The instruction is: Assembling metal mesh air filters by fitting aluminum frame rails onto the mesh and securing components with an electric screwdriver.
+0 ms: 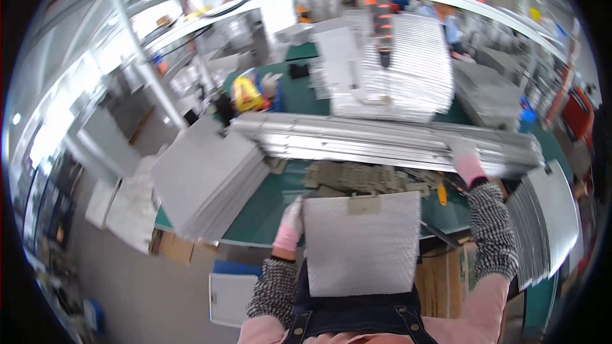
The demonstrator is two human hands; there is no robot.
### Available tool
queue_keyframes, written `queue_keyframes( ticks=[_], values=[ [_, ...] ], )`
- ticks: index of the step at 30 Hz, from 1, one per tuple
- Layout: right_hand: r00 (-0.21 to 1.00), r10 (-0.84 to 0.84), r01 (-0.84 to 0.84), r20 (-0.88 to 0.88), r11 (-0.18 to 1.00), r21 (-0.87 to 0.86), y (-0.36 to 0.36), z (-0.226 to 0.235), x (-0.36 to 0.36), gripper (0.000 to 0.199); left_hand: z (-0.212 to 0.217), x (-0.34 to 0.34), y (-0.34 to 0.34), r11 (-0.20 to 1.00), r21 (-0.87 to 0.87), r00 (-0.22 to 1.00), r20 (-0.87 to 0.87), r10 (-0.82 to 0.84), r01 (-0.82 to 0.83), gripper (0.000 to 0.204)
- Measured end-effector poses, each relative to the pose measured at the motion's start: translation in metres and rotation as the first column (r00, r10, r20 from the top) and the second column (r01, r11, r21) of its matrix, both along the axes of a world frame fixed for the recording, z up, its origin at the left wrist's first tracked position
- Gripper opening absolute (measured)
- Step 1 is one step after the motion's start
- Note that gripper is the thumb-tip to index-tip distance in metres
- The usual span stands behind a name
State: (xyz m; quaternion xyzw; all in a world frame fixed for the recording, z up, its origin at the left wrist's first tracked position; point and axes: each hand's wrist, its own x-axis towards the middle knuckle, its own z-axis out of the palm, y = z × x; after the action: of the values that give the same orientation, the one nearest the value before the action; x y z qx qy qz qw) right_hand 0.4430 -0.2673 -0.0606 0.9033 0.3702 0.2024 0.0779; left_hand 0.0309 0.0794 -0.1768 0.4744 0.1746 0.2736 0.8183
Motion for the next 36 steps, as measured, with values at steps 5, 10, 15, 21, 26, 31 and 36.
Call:
queue_keyframes(
  ticks=[5, 10, 15, 21, 26, 31, 36],
  values=[
    [0.946, 0.107, -0.121, -0.306, 0.992, -0.025, 0.019, 0.048, -0.018, 0.036, -0.006, -0.016, -0.003, 0.974, 0.141, 0.955, -0.214, 0.203, -0.176, 0.064],
    [0.820, 0.319, -0.055, -0.476, 0.870, 0.489, -0.003, 0.046, 0.015, 0.035, 0.025, -0.023, -0.020, 0.977, 0.107, 0.973, -0.125, 0.195, -0.182, 0.058],
    [0.830, 0.444, -0.173, -0.338, 0.781, 0.600, 0.005, 0.045, 0.019, 0.032, 0.067, -0.033, -0.026, 0.918, 0.394, 0.930, -0.317, 0.186, -0.050, 0.040],
    [0.776, 0.354, -0.026, -0.522, 0.845, 0.535, 0.022, 0.038, 0.036, 0.028, 0.059, -0.030, -0.037, 0.915, 0.365, 0.938, -0.223, 0.265, -0.172, 0.041],
    [0.708, 0.430, -0.127, -0.560, 0.858, 0.497, 0.031, 0.051, 0.011, 0.034, 0.068, -0.036, -0.047, 0.931, 0.340, 0.918, -0.312, 0.247, -0.135, 0.039],
    [0.523, 0.595, -0.375, -0.610, 0.804, 0.461, 0.047, 0.091, -0.084, 0.022, 0.090, -0.046, -0.060, 0.919, 0.379, 0.960, -0.204, 0.193, -0.105, 0.033],
    [0.375, 0.797, -0.640, -0.474, 0.592, 0.489, 0.101, 0.106, -0.216, 0.019, 0.101, -0.063, -0.078, 0.916, 0.378, 0.965, -0.160, 0.209, -0.136, 0.030]
  ],
)
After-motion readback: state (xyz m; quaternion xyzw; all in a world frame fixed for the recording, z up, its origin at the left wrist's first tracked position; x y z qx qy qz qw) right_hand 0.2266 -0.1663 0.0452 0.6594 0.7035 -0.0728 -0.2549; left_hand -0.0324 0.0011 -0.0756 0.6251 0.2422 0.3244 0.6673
